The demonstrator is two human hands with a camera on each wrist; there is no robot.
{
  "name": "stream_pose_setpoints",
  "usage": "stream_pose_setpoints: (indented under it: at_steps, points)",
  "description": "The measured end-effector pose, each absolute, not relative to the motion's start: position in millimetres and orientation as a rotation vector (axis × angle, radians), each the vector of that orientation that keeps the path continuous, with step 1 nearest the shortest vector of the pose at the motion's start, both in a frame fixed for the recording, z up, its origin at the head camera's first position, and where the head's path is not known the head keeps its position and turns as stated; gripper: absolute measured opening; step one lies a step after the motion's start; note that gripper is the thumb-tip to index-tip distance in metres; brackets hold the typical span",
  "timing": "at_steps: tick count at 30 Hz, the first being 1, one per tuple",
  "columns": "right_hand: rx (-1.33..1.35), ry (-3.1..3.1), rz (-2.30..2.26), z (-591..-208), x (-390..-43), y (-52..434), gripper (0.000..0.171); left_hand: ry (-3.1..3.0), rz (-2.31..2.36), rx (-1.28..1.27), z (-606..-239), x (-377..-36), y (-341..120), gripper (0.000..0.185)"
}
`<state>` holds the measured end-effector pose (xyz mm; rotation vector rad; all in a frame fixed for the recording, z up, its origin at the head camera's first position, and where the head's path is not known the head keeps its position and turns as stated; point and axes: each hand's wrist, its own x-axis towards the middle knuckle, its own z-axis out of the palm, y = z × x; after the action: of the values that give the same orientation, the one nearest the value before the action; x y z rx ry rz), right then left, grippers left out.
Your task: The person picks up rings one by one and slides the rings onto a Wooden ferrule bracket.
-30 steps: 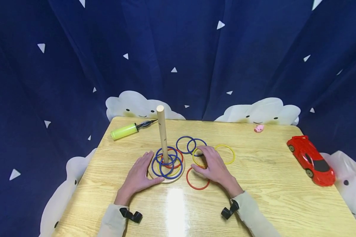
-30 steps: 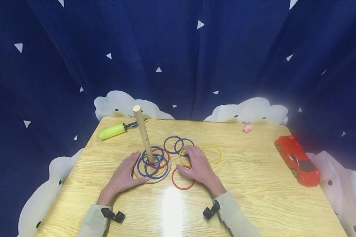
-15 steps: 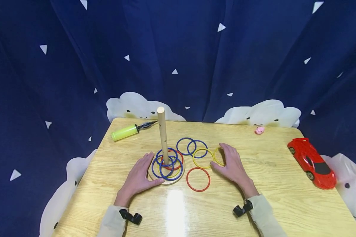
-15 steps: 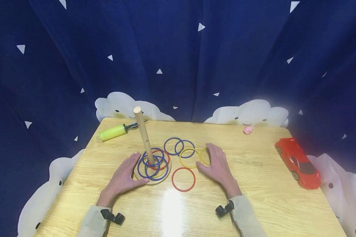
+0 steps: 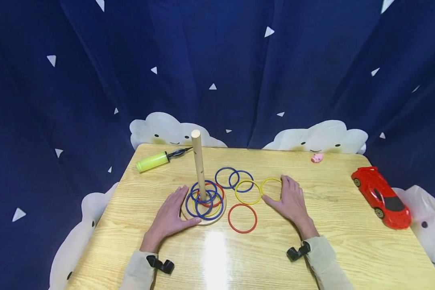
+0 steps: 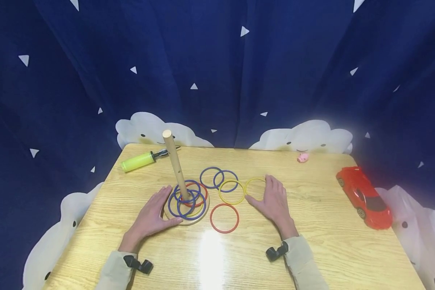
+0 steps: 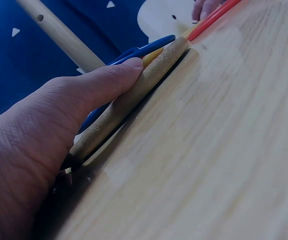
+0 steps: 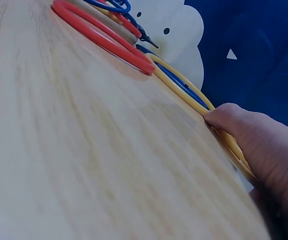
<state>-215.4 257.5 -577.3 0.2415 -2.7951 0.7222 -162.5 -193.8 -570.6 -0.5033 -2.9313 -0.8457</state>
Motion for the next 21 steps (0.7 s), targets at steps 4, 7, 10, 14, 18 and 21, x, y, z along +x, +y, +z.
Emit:
stream_pose_setpoints:
  at_steps: [4, 7, 10, 14, 18, 21]
  points:
    - [0.216, -2.776, 0.732, -579, -214, 258, 0.104, -2.931, -0.861, -0.498, -571, -161, -194, 0.122]
    - [0.226, -2.806, 0.737, -577, -214, 261, 0.102, -2.937, -0.86, -0.495, -571, -161, -193, 0.123]
    - [0.255, -2.848, 0.752, -575, -213, 269, 0.102, -2.94, -0.858, -0.496, -572, -161, -193, 0.123]
    - [0.284, -2.858, 0.777, -575, -212, 278, 0.1, -2.94, -0.861, -0.499, -573, -161, -193, 0.124]
    - [0.313, -2.816, 0.762, -578, -214, 280, 0.097, -2.939, -0.854, -0.498, -573, -162, -194, 0.124]
    - [0.322, -2.778, 0.757, -579, -217, 280, 0.095, -2.932, -0.857, -0.5, -572, -163, -194, 0.124]
